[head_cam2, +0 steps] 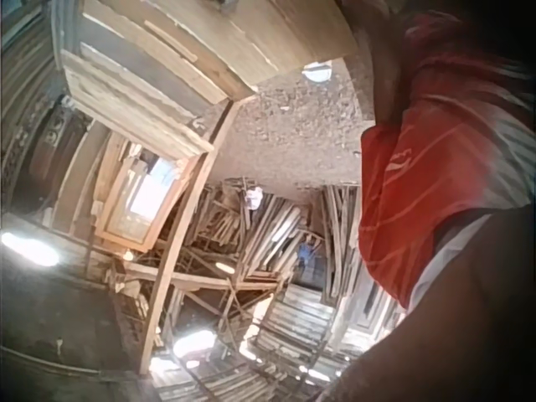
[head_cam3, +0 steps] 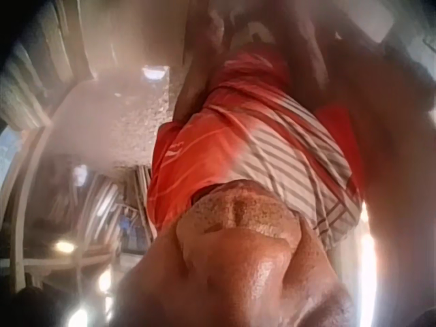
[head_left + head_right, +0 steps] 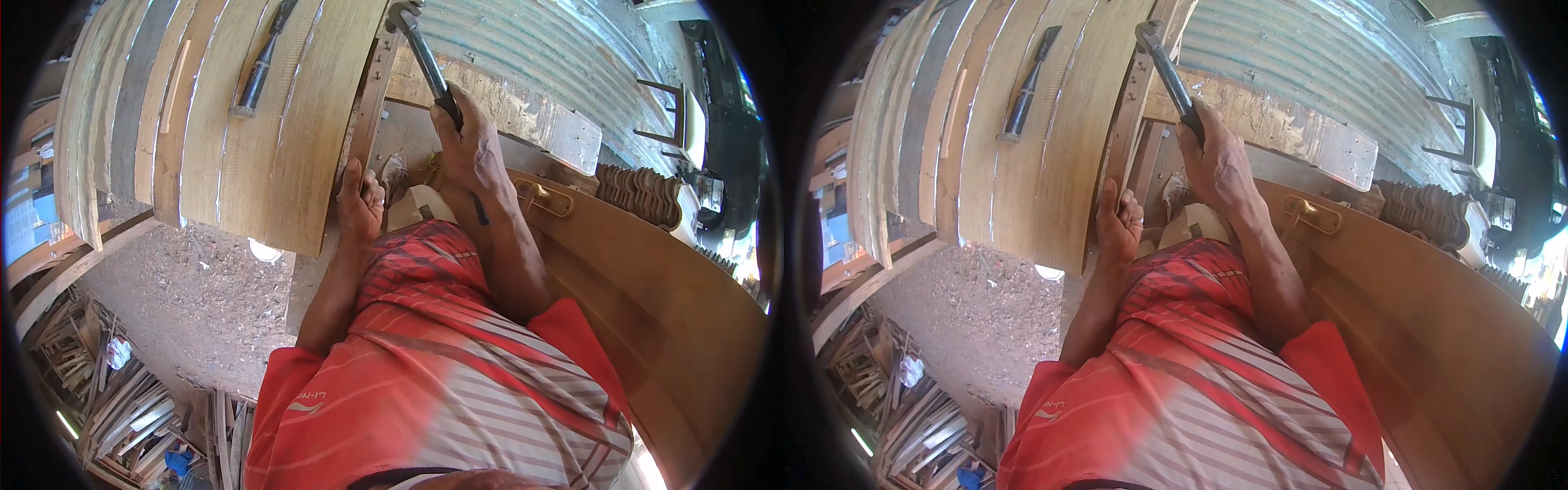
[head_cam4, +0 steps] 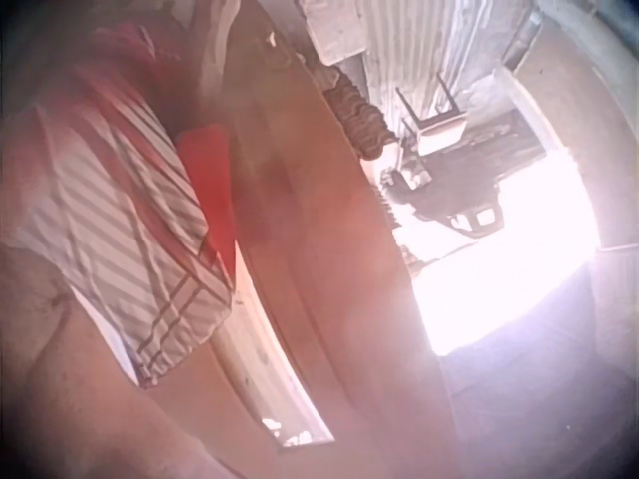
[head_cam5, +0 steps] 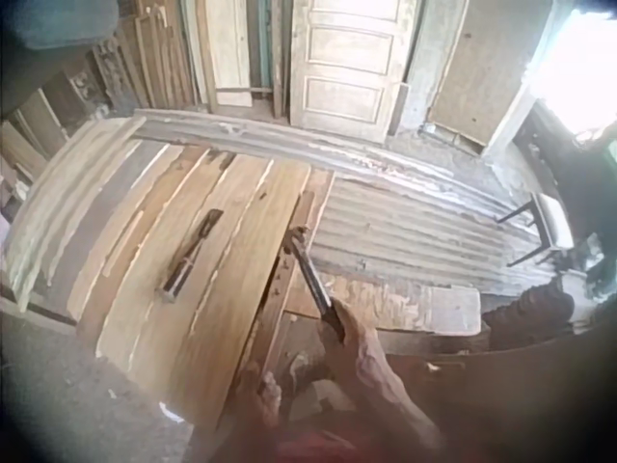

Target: The person pries a wooden strip from a board with a hammer, retrieves a wooden block from a scrap pile, and positions the block against the wooden planks while striking it with the hammer.

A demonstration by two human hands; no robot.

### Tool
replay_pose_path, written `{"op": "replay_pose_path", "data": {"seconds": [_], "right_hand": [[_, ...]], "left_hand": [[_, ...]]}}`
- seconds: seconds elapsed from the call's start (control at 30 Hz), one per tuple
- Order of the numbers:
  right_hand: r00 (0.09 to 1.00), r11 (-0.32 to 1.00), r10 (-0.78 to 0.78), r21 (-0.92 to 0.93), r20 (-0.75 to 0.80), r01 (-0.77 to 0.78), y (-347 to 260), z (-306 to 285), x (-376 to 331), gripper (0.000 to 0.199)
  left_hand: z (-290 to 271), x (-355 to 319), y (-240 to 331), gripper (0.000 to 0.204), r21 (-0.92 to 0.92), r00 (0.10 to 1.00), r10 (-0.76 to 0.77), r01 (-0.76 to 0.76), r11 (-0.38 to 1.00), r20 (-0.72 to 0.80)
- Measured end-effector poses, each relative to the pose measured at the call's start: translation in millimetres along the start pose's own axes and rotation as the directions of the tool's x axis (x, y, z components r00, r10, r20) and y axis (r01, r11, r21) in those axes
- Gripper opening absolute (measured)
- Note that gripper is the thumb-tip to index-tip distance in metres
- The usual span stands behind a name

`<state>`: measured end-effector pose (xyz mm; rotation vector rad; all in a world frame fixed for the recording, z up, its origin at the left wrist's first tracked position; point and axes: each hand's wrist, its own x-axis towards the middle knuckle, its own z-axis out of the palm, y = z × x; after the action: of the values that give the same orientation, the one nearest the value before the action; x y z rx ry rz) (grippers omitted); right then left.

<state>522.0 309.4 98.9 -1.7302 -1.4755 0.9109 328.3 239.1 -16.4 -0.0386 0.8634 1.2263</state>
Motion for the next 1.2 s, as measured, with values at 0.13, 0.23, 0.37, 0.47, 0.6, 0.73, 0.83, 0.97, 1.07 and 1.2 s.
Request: {"op": "replay_pose_path", "data": {"seconds": [0.13, 0.23, 0.37, 0.47, 0.6, 0.73, 0.83, 0.97, 1.07, 1.2], "right_hand": [[1.000, 1.000, 0.014, 0.001, 0.009, -0.014, -7, 1, -3, 0.038], [1.000, 0.998, 0.015, -0.062, 0.019, -0.014, -6, 3, -3, 0.039], [1.000, 0.998, -0.006, -0.055, -0.025, 0.004, -26, 0, -4, 0.041], [0.999, 0.997, -0.038, -0.066, -0.019, 0.037, -19, 1, -4, 0.044], [1.000, 0.992, -0.012, -0.127, -0.028, 0.008, -5, 8, -3, 0.046], [0.998, 0.995, 0.042, -0.091, 0.037, -0.039, -8, 8, -3, 0.045], [0.998, 0.991, 0.057, -0.122, 0.038, -0.052, -12, 8, -2, 0.046], [1.000, 0.993, 0.013, -0.116, 0.021, -0.010, -5, 10, -4, 0.045], [0.999, 0.993, 0.019, -0.120, 0.033, -0.015, -7, 10, -6, 0.045], [0.999, 0.991, 0.004, -0.134, 0.033, 0.001, -3, 11, -7, 0.045]], "left_hand": [[2, -1, -1, 0.031, -0.003, 1.000, -0.002, 0.002, 1.000, -0.006], [5, -2, -1, 0.030, -0.014, 1.000, -0.009, 0.009, 1.000, -0.027], [7, -3, 1, 0.028, -0.037, 0.998, -0.030, 0.028, 0.999, -0.046], [9, -4, 2, 0.027, -0.056, 0.999, -0.039, 0.037, 0.998, -0.036], [5, -3, 1, 0.026, -0.061, 0.999, -0.041, 0.040, 0.997, -0.018], [1, 0, 0, 0.026, -0.086, 0.997, -0.043, 0.038, 0.996, -0.057], [1, -1, 3, 0.027, -0.084, 0.999, -0.043, 0.043, 0.996, 0.004], [-1, 1, 2, 0.028, -0.076, 1.000, -0.027, 0.026, 0.997, -0.005], [-4, 1, 1, 0.029, -0.074, 0.999, -0.036, 0.037, 0.997, 0.007], [-5, 1, -2, 0.032, -0.038, 0.999, -0.008, 0.010, 0.999, 0.036]]}}
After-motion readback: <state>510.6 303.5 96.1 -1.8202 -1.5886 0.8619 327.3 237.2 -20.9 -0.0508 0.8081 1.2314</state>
